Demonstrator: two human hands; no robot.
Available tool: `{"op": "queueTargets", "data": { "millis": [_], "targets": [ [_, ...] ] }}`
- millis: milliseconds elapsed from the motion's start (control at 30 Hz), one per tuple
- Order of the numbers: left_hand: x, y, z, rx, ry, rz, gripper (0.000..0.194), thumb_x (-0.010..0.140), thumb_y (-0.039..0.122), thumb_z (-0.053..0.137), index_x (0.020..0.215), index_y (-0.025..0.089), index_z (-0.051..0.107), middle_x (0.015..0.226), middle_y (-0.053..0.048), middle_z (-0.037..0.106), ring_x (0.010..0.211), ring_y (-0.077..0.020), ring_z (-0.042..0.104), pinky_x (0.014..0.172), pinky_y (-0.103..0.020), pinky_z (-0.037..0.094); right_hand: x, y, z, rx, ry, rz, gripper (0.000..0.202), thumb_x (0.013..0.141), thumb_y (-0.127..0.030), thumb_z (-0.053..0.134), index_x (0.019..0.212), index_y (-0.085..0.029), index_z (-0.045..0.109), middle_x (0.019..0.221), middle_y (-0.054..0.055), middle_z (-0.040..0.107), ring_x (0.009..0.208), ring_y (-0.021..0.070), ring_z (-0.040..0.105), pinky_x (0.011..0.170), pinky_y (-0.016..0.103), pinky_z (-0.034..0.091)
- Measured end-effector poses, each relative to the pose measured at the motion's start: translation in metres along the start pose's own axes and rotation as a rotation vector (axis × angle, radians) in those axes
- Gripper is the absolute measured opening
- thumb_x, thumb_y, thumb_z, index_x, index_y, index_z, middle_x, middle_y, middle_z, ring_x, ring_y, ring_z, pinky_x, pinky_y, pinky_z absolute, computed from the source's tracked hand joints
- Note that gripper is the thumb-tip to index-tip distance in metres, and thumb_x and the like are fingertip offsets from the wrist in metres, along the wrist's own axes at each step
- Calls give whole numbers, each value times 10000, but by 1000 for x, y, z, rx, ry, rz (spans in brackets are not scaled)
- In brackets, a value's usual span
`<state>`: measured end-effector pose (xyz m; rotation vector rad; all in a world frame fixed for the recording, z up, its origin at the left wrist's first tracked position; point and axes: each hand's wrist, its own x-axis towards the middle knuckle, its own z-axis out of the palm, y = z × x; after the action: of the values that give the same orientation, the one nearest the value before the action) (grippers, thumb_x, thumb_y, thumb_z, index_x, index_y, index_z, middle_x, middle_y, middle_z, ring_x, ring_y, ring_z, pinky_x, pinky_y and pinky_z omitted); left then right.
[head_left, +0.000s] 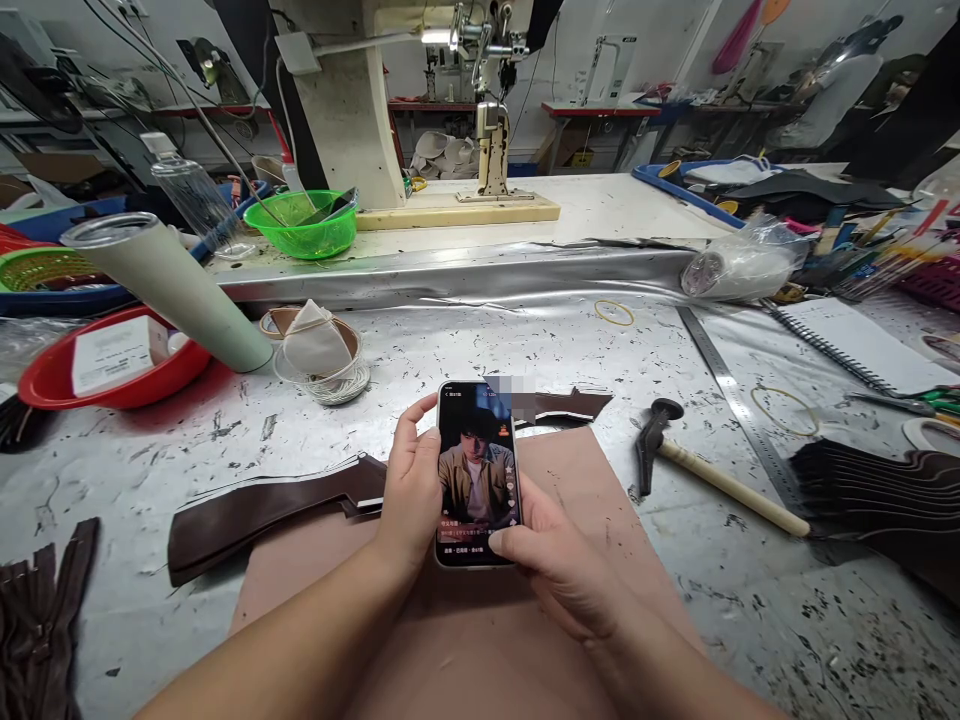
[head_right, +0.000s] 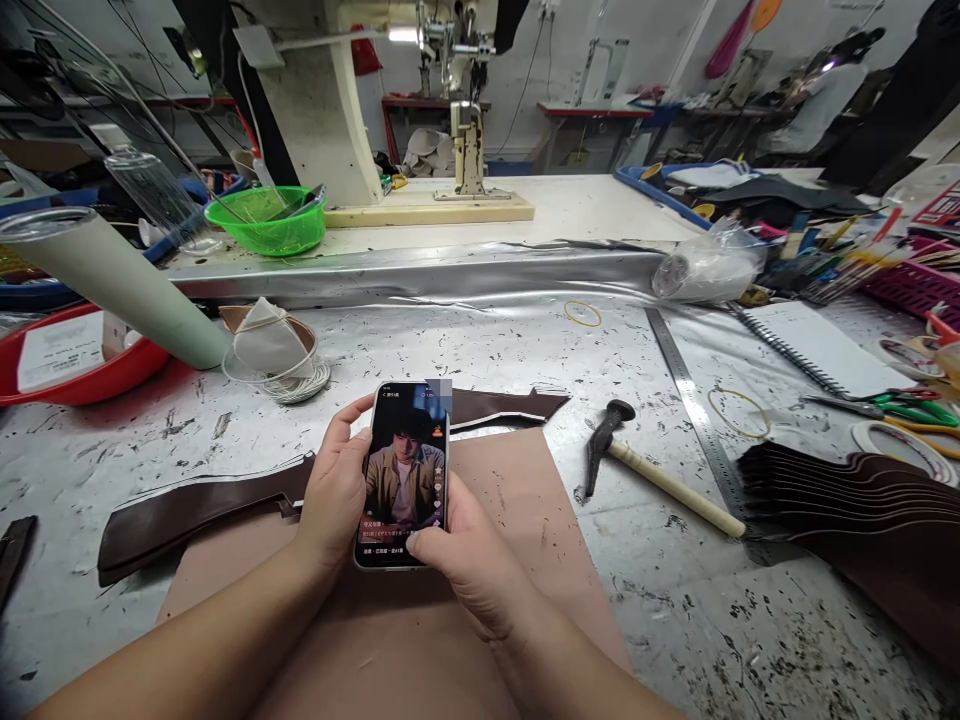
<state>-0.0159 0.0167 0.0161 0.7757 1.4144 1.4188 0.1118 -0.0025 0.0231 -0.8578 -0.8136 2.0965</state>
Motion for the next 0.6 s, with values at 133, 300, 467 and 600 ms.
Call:
{"op": "queueTargets", "data": {
  "millis": [133,300,467,600],
  "targets": [
    [-1,0,0,-14,-6,-9,347,829,327,470,1173,281,486,747,33,628,533,-93,547,520,-195,453,1,1,-1,-25,0,-5,568,560,-87,537,1117,-193,547,1077,41,653,1055,264,538,905,401,389],
    [-2,4,1,-2,11,-9,340,826,314,465,1162,269,493,680,41,608,532,-92,534,514,-179,438,2,4,-4,16,29,19,619,524,-65,418,1111,-189,570,1054,25,661,1027,240,534,875,364,387],
    [-4,6,2,15,0,-13,343,821,307,471,1159,252,491,547,70,540,463,-83,471,472,-161,402,1,0,-2,14,0,11,567,581,-76,495,1130,-207,551,1007,13,661,972,219,555,845,343,402],
    [-3,6,2,24,2,-15,353,819,313,470,1168,262,483,570,69,548,465,-87,477,466,-168,406,0,-2,1,-8,14,7,562,559,-95,579,1111,-199,550,1008,21,656,1035,248,539,896,373,391]
  ]
}}
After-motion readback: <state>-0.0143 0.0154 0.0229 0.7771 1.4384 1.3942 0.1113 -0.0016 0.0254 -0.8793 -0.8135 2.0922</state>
